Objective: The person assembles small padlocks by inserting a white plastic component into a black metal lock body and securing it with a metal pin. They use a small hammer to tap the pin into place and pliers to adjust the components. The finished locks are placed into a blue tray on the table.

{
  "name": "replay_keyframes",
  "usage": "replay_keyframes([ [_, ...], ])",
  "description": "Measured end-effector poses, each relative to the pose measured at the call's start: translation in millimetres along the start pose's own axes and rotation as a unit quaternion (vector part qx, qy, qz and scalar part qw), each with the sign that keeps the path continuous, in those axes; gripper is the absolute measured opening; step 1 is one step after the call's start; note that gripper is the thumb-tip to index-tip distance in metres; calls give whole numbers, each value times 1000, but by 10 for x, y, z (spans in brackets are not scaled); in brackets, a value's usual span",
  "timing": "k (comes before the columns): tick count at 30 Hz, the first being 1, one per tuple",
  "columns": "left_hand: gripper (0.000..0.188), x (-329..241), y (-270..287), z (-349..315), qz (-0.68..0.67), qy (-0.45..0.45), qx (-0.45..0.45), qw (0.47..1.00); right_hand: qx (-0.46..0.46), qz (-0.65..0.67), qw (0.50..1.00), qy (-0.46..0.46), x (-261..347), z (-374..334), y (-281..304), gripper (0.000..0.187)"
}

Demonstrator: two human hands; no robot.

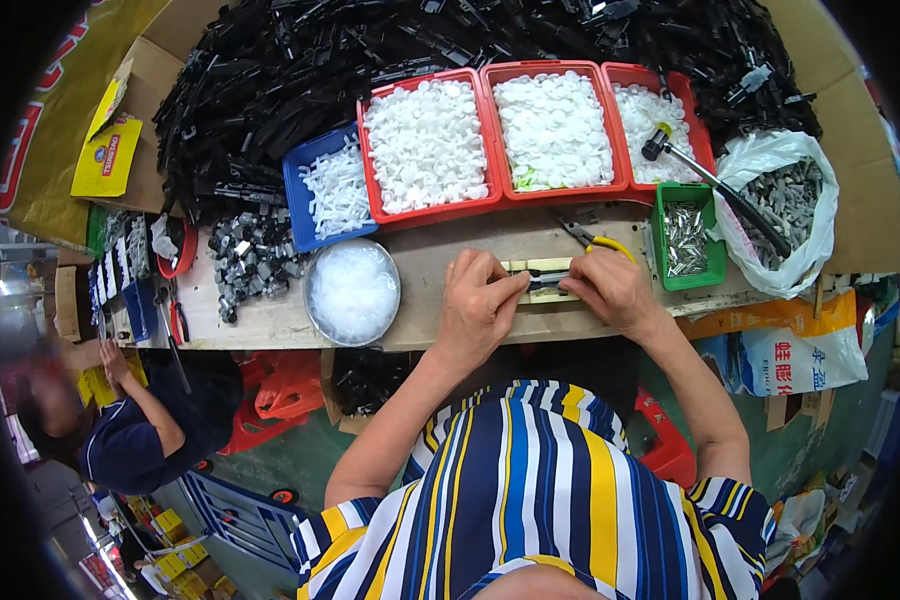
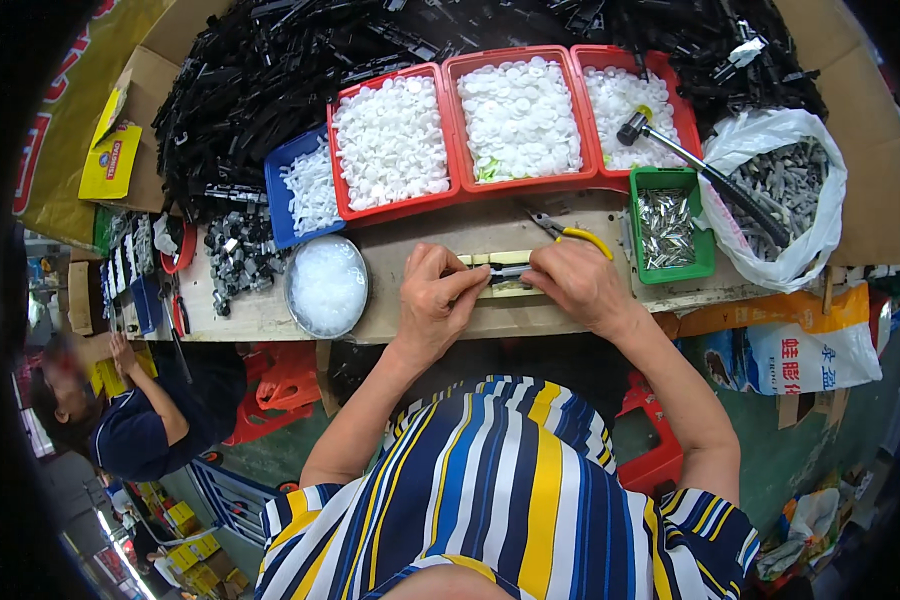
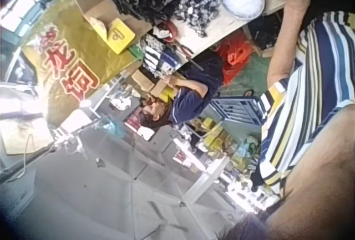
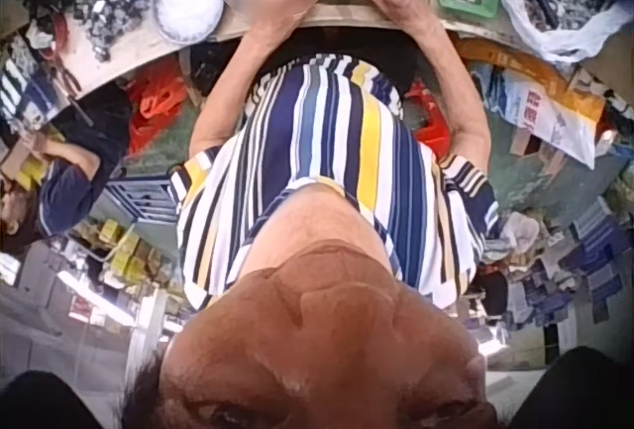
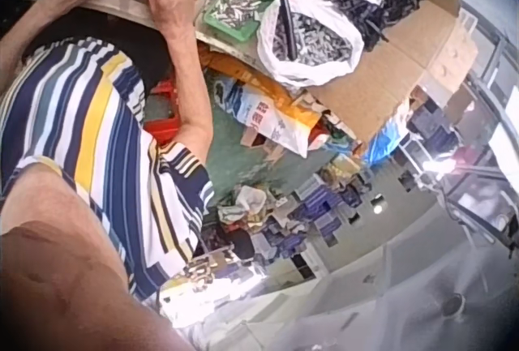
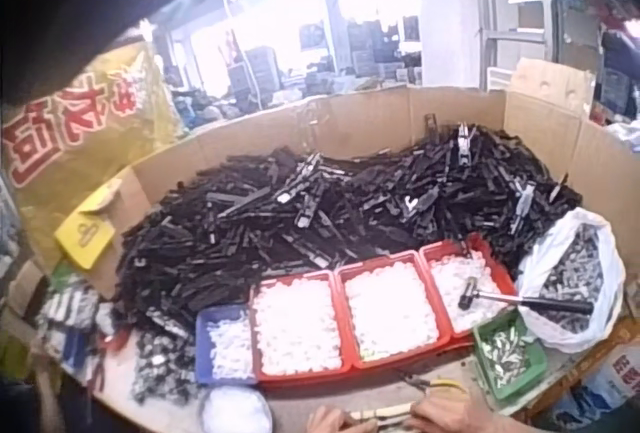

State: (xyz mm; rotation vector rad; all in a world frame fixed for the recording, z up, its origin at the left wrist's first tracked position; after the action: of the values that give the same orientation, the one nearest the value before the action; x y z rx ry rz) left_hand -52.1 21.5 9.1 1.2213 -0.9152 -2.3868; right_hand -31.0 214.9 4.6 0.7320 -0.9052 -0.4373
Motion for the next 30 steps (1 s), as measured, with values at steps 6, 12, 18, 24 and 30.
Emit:
replay_keyframes([
  [6, 16, -31, -7, 5, -1, -1, -6, 1000, 17, -3, 1000, 2, -29, -17, -16, 20],
  [12, 16, -26, -6, -1, 5, -6, -7, 1000, -6, -18, 1000, -25, -116, 375, 469, 23],
  [18, 15, -56, 42, 22, 5, 1, -3, 1000, -74, -363, 921, -118, -896, 910, 1144, 23],
  [24, 15, -95, 154, 64, 25, 11, -2, 1000, -73, -380, 903, -184, -1514, 1080, 1203, 24],
  [30, 18, -87, 307, 157, -16, 37, -16, 999, -161, -349, 918, -103, -1017, 969, 1392, 14],
])
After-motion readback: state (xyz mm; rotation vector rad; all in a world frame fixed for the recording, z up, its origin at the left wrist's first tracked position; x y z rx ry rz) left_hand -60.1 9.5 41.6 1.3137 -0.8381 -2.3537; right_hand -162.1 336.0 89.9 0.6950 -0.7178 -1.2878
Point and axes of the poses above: each hand's wrist, its own z-axis towards the middle knuckle, its own y-axis out of the back of the hand, x = y × z, the point moved 5 cm from there along z, towards the middle knuckle, and after that the axes turned 3 degrees about z, right-handed, at the moved point
